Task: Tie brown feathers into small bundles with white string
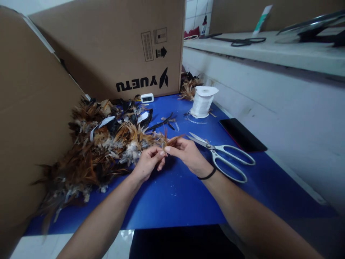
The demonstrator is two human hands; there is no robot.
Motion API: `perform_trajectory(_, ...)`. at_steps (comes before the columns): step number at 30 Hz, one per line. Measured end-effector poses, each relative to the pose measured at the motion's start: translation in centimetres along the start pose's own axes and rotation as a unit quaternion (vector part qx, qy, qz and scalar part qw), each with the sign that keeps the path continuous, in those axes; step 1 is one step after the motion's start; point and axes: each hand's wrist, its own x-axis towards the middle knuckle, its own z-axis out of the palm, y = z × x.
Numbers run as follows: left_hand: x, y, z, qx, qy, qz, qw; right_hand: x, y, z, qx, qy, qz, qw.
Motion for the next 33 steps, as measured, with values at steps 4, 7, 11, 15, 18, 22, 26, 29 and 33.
perform_trajectory(4, -0.1, 0.0, 0.1, 0.047, 0.0, 0.016, 0.999, 0.1, 0.5, 0.2, -0.015, 0.004, 0.0, 1.0)
perform_trajectory(7, -0.1, 0.0, 0.0, 0.075, 0.003, 0.022, 0.997, 0.1, 0.5, 0.1, -0.023, 0.004, 0.002, 1.0)
perform_trajectory(11, 0.1, 0.0, -0.4, 0.076, 0.039, 0.044, 0.995, 0.3, 0.1, -0.5, -0.031, 0.011, -0.006, 0.999)
perform_trajectory(15, 0.8, 0.3, -1.6, 0.029, 0.121, 0.081, 0.989, 0.7, 0.2, -1.1, -0.127, 0.075, -0.031, 0.989)
perform_trajectory(18, 1.3, 0.5, -2.5, -0.009, 0.165, 0.093, 0.982, 0.7, 0.8, -1.1, -0.259, 0.078, -0.08, 0.959)
perform_trajectory(22, 1.6, 0.6, -2.9, -0.026, 0.181, 0.076, 0.98, 0.5, 1.6, -0.5, -0.405, 0.02, -0.128, 0.905)
perform_trajectory(26, 1.6, 0.3, -2.8, -0.033, 0.179, 0.057, 0.982, 0.5, 2.1, 0.5, -0.537, 0.046, -0.086, 0.838)
perform_trajectory(29, 1.5, 0.0, -2.7, -0.037, 0.174, 0.045, 0.983, 0.6, 2.5, 1.1, -0.588, 0.063, -0.076, 0.803)
perform_trajectory(33, 1.5, -0.1, -2.6, -0.055, 0.177, 0.014, 0.983, 0.8, 2.6, 1.3, -0.587, 0.044, -0.065, 0.806)
